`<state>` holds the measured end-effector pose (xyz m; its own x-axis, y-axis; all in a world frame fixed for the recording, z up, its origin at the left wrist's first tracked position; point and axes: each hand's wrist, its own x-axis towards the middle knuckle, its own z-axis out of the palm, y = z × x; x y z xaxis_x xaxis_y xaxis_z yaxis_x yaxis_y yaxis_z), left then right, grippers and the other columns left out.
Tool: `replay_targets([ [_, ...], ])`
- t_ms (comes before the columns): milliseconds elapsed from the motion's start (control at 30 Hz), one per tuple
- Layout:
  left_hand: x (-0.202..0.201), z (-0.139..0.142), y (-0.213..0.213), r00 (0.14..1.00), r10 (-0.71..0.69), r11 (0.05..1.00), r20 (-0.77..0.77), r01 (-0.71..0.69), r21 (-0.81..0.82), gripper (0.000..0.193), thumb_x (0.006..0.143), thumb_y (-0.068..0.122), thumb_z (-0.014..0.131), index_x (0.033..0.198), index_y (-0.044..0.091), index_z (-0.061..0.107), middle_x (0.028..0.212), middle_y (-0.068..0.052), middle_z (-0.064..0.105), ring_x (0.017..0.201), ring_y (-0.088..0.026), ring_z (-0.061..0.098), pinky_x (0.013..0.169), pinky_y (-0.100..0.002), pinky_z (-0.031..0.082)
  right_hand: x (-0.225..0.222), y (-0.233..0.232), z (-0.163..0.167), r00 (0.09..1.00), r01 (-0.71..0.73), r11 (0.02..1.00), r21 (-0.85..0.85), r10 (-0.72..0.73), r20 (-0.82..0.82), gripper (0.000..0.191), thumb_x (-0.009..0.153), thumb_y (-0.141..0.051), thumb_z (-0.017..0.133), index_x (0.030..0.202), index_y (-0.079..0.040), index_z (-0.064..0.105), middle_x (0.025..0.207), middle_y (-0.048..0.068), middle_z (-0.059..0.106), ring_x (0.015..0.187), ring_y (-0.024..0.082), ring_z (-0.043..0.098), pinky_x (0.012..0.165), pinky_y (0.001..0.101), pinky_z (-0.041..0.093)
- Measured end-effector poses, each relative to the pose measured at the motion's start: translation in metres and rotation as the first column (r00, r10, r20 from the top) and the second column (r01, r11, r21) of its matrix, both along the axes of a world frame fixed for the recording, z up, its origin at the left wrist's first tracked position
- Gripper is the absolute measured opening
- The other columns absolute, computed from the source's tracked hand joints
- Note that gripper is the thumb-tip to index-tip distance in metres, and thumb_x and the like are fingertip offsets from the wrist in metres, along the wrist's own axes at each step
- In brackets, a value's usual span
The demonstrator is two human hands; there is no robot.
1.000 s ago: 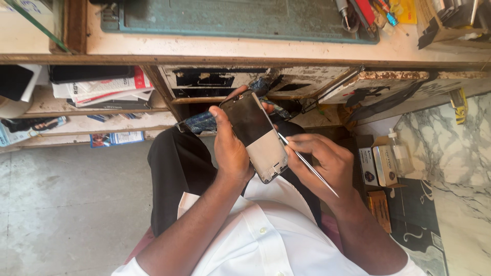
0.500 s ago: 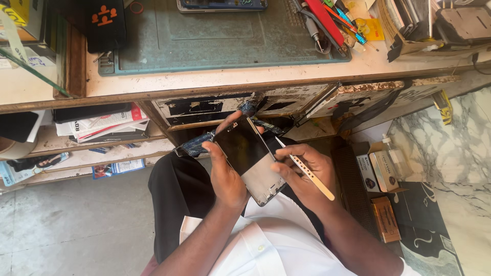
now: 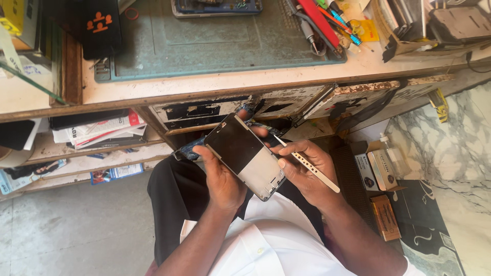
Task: The person disassembles a smartphone on a cluttered workbench, using a metal prying tool to separate the back cover and a small brush to clean internal surfaces. The person then removes the battery and inspects the internal components.
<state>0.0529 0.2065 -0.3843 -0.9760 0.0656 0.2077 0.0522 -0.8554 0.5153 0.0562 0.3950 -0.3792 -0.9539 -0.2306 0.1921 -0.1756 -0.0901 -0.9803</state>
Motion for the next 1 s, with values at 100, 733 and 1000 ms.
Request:
replay_targets([
  [100, 0.002, -0.006, -0.004, 0.999, 0.027, 0.999, 0.028, -0.026, -0.034, 0.101, 0.095, 0.081, 0.023, 0.153, -0.001, 0.042, 0.118, -0.017, 0.069, 0.107, -0.025, 0.068, 0.096, -0.038, 0.057, -0.006, -0.005, 0.018, 0.993, 0.007, 0.986, 0.167, 0.013, -0.116, 0.019, 0.096, 0.004, 0.067, 0.114, -0.002, 0.067, 0.118, 0.015, 0.074, 0.108, 0.015, 0.071, 0.094, 0.0308, 0.060],
  [733, 0.027, 0.002, -0.018, 0.993, -0.014, 1.000, 0.116, 0.012, 0.019, 0.089, 0.098, 0.073, 0.022, 0.156, 0.007, 0.036, 0.125, -0.018, 0.067, 0.119, -0.032, 0.064, 0.106, -0.048, 0.052, -0.145, -0.011, 0.181, 0.715, 0.638, 0.051, 0.768, 0.331, -0.616, 0.048, 0.090, -0.059, 0.074, 0.116, -0.019, 0.077, 0.069, 0.006, 0.068, 0.068, 0.028, 0.068, 0.058, 0.0481, 0.051],
  [1000, 0.005, 0.006, -0.021, 0.999, 0.038, 0.997, 0.020, -0.039, 0.063, 0.085, 0.105, 0.069, 0.027, 0.160, 0.004, 0.034, 0.137, -0.022, 0.063, 0.130, -0.037, 0.060, 0.114, -0.050, 0.048, 0.018, 0.005, 0.179, 0.404, -0.602, 0.587, 0.542, 0.809, -0.427, 0.029, 0.094, -0.042, 0.074, 0.108, -0.017, 0.074, 0.072, 0.008, 0.065, 0.063, 0.029, 0.062, 0.059, 0.0450, 0.047],
])
